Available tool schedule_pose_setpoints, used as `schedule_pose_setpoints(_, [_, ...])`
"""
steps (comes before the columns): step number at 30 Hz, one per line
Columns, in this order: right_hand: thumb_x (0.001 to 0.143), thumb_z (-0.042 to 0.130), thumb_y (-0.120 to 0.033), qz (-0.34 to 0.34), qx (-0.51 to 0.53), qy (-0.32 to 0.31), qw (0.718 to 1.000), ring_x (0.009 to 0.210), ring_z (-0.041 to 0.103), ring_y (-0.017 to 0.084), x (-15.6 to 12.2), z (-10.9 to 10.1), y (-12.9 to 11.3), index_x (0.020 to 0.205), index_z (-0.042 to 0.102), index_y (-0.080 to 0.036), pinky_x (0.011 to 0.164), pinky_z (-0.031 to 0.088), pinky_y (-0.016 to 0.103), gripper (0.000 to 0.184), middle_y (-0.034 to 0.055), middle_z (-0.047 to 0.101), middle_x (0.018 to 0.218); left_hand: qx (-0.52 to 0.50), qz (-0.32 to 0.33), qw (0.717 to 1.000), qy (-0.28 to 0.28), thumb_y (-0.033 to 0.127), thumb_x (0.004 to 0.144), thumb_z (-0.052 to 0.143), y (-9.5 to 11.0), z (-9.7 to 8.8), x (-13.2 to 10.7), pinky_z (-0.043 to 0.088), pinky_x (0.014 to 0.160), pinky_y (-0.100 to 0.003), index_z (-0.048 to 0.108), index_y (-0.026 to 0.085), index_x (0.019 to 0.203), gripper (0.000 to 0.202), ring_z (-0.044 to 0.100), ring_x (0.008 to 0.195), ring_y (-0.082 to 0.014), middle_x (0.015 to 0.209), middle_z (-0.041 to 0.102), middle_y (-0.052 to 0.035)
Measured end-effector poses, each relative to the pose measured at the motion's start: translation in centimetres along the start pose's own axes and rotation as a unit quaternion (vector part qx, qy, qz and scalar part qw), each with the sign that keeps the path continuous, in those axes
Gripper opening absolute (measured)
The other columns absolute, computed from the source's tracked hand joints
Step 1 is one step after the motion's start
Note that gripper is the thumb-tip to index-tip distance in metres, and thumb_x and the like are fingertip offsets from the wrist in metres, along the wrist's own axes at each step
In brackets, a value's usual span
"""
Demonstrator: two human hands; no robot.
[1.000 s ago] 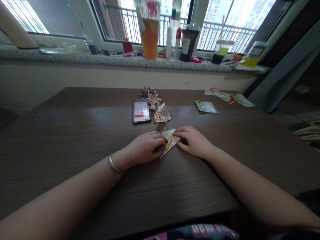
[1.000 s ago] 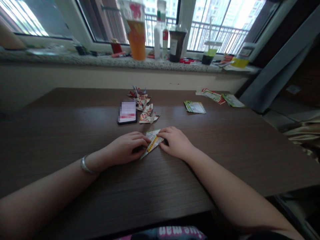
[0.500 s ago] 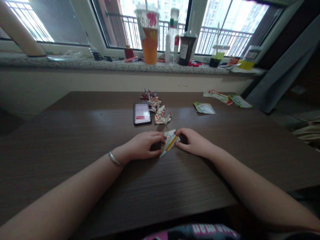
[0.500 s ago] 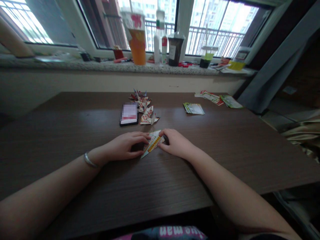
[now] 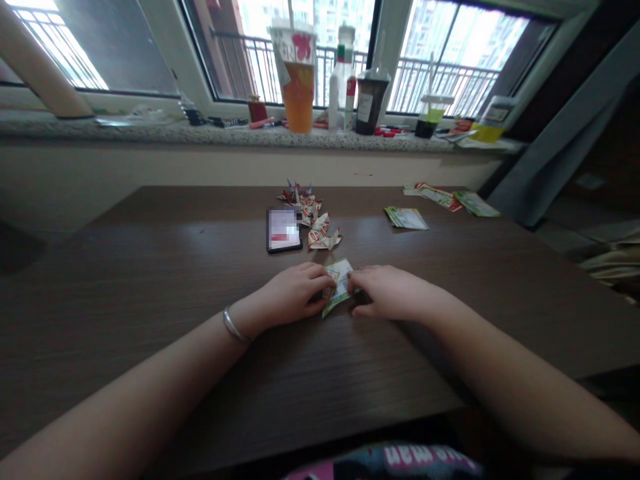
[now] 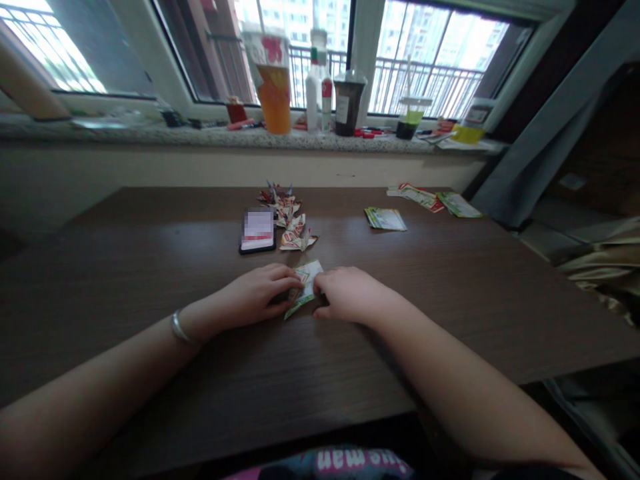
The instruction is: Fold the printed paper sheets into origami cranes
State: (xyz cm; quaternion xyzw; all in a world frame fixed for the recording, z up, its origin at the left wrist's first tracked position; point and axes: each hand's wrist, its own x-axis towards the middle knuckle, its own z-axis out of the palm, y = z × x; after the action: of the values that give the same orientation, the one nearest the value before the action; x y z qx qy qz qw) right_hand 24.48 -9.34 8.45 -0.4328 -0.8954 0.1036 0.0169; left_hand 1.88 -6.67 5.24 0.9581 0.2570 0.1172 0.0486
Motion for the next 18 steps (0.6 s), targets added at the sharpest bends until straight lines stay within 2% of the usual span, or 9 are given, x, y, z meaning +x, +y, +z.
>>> schedule_pose_setpoints(4, [0.073,0.073,-0.028,-0.015,0.000,0.019,1.000,0.095,0.065,0.027,-0.1,0.6,-0.4,0.093,0.066,-0.020,0.082,0.049,0.036,0.023,0.0090,0.070,0.104,0.044,-0.009,0.999,-0.029,0.028,0.089,0.053,1.2,-0.6,0.1,0.048,0.087,-0.036,0.061,0.017,0.112,0.026,0.058,0.096,-0.0218,0.105,0.060,-0.0104])
schedule_pose_setpoints(6, [0.075,0.071,-0.024,-0.016,0.011,0.033,0.999,0.101,0.065,0.026,0.0,0.9,-0.1,0.094,0.068,-0.021,0.088,0.049,0.037,0.019,0.0086,0.070,0.108,0.053,-0.008,0.998,-0.042,0.029,0.091,0.051,1.7,-0.9,0.0,0.048,0.088,-0.037,0.059,0.016,0.114,0.028,0.057,0.099,-0.0233,0.108,0.060,-0.0116])
schedule_pose_setpoints(10, [0.079,0.068,-0.026,-0.040,0.053,0.045,0.997,0.109,0.063,0.028,-0.1,1.1,1.1,0.097,0.073,-0.023,0.095,0.049,0.041,0.020,0.0104,0.067,0.120,0.055,-0.024,0.997,-0.054,0.029,0.092,0.050,2.5,-1.4,-0.2,0.047,0.092,-0.038,0.055,0.018,0.121,0.032,0.057,0.105,-0.0238,0.117,0.058,-0.0124])
schedule_pose_setpoints(14, [0.084,0.062,-0.022,-0.092,0.065,0.044,0.993,0.116,0.060,0.025,-0.2,1.4,2.4,0.102,0.074,-0.028,0.102,0.044,0.043,0.023,0.0070,0.064,0.125,0.055,-0.048,0.995,-0.070,0.031,0.087,0.057,2.6,-1.5,0.1,0.050,0.085,-0.036,0.062,0.019,0.109,0.025,0.060,0.098,-0.0237,0.111,0.060,-0.0101])
schedule_pose_setpoints(18, [0.082,0.066,-0.025,-0.109,0.063,0.045,0.991,0.116,0.060,0.025,0.3,2.0,3.2,0.105,0.073,-0.029,0.102,0.044,0.043,0.024,0.0060,0.064,0.126,0.066,-0.039,0.996,-0.035,0.027,0.084,0.062,2.2,-1.1,0.3,0.045,0.097,-0.040,0.060,0.019,0.113,0.030,0.054,0.116,-0.0274,0.124,0.057,-0.0117])
